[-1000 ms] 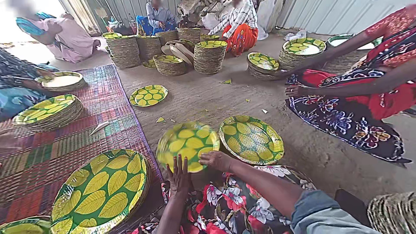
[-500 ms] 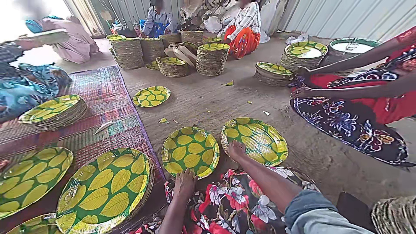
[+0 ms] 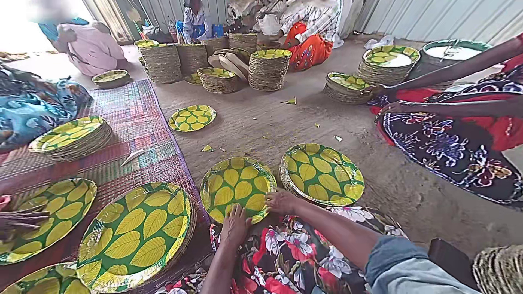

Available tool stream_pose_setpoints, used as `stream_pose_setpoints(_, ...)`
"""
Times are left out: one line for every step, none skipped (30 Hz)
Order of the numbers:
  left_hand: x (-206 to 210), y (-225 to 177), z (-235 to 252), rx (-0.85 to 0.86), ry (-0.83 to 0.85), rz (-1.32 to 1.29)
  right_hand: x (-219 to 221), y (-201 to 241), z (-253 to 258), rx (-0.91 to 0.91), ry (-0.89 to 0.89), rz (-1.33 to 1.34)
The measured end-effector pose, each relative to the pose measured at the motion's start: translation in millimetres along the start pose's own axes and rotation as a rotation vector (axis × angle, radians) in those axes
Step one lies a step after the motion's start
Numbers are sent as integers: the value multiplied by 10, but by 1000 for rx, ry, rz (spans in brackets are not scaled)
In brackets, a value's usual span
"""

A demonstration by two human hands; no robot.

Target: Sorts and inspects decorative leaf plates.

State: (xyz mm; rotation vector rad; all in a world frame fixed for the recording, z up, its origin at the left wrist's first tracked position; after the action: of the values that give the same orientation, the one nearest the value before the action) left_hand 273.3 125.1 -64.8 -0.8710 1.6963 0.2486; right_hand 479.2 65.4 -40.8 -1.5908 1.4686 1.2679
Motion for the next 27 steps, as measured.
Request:
stream_pose_setpoints(16,-2,34,-16,104,9,-46,-75,-19,146,-32,35)
stream_pose_setpoints(31,-7,44,-27,143,6,-130,-136,-67,322,-84,75)
stream_pose_setpoints(28,-14,50,-34,152,2,-238,-199,-125,505,-121,126)
stream_pose_setpoints(25,-20,45,-40,154,-2,-303,-261,-183,664,-144,185)
stream_pose_setpoints(22,-19,41,-46,154,-6,-318,-315,-236,795,-131,238)
stream_pose_setpoints(13,-20,50,-52,156,-8,-322,-355,-278,892,-84,275)
stream_pose_setpoints(14,-19,56,-57,157,-7,-321,-382,-304,949,-32,305)
stream_pose_setpoints(14,-18,66,-58,156,-11,-342,-398,-318,969,-16,332)
stream_pose_setpoints(16,-20,73,-59,158,-19,-361,-417,-327,965,-34,341)
stream_pose_setpoints(20,-19,70,-59,163,-29,-366,-437,-335,955,-70,345)
stream_pose_setpoints(22,-13,69,-60,165,-36,-368,-459,-340,948,-98,343)
stream_pose_setpoints(18,-6,72,-62,158,-47,-387,-482,-344,940,-124,333)
stream_pose_setpoints(10,1,68,-61,135,-58,-419,-497,-349,925,-160,295)
stream_pose_setpoints(-3,4,59,-54,86,-70,-469,-494,-358,897,-213,223)
stream_pose_setpoints(-19,4,42,-37,-4,-83,-520,-466,-372,839,-301,147)
stream_pose_setpoints(-37,-7,17,-3,-151,-95,-570,-403,-390,752,-405,83)
stream_pose_setpoints(-57,-28,-14,43,-342,-104,-590,-314,-399,622,-512,31)
stream_pose_setpoints(-87,-53,-48,77,-515,-97,-565,-210,-378,456,-591,-21)
stream_pose_setpoints(-107,-68,-76,105,-654,-74,-508,-88,-333,283,-605,-42)
stream_pose_setpoints(-112,-75,-92,123,-734,-44,-420,22,-259,117,-568,-50)
stream_pose_setpoints(-101,-75,-99,128,-722,-19,-316,112,-171,-11,-484,-39)
stream_pose_setpoints(-76,-60,-91,117,-598,-12,-222,176,-87,-90,-367,-28)
stream_pose_setpoints(-43,-38,-63,77,-371,-21,-140,186,-16,-116,-213,-7)
stream_pose_setpoints(-13,-17,-24,32,-127,-24,-78,149,33,-83,-55,24)
stream_pose_setpoints(13,-2,17,3,19,-17,-45,72,52,-22,2,41)
stream_pose_setpoints(21,3,42,-13,66,-24,-47,-32,35,62,-56,69)
stream_pose_setpoints(19,10,51,-21,67,-38,-109,-118,-15,189,-172,110)
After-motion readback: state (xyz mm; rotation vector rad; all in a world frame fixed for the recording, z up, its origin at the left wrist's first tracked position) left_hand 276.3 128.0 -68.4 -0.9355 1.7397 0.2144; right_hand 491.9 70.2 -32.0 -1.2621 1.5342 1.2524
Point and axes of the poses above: each hand's wrist, its own z-axis towards the middle knuckle, its own x-axis out of the palm, y = z × x, the point moved 3 cm from there along z, towards the middle knuckle, and after that the axes turned 4 degrees about y, right-handed, at the moved point
